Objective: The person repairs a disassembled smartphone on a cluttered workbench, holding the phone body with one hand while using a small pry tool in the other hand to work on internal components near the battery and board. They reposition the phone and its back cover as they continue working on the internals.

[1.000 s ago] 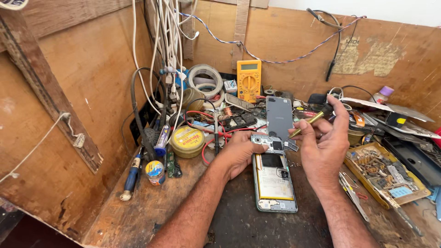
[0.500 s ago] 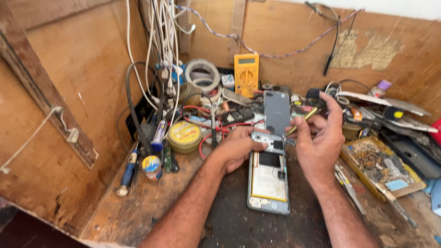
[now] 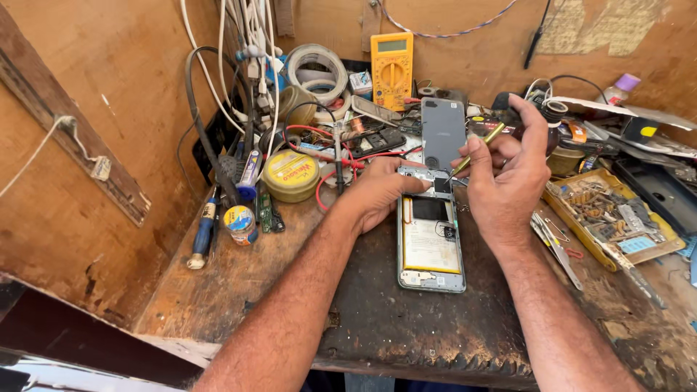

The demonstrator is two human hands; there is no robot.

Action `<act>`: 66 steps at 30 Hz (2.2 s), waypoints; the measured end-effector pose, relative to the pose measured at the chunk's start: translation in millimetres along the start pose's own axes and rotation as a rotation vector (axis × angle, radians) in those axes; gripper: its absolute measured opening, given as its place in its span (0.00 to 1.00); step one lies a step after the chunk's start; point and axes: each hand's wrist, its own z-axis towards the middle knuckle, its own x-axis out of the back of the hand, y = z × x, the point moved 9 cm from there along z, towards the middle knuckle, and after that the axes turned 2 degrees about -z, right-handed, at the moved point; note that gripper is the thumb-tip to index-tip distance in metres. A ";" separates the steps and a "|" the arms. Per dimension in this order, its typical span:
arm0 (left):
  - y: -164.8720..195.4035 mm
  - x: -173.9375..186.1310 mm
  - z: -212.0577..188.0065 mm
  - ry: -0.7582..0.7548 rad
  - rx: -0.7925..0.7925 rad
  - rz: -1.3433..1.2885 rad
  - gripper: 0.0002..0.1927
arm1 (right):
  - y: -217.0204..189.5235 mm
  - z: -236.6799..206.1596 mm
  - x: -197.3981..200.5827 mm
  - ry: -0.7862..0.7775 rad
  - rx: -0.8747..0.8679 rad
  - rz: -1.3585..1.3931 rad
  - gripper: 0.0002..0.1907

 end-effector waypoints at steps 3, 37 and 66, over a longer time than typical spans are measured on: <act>-0.6 2.8 0.5 0.012 -0.016 0.018 0.16 | -1.1 -2.3 2.0 0.034 0.028 0.004 0.28; 2.7 1.4 1.6 0.027 -0.030 0.054 0.19 | -7.2 -18.7 2.1 0.060 0.049 0.046 0.25; 13.7 -10.2 -17.4 0.031 0.026 0.062 0.19 | -12.8 -14.7 1.6 0.072 -0.012 0.021 0.27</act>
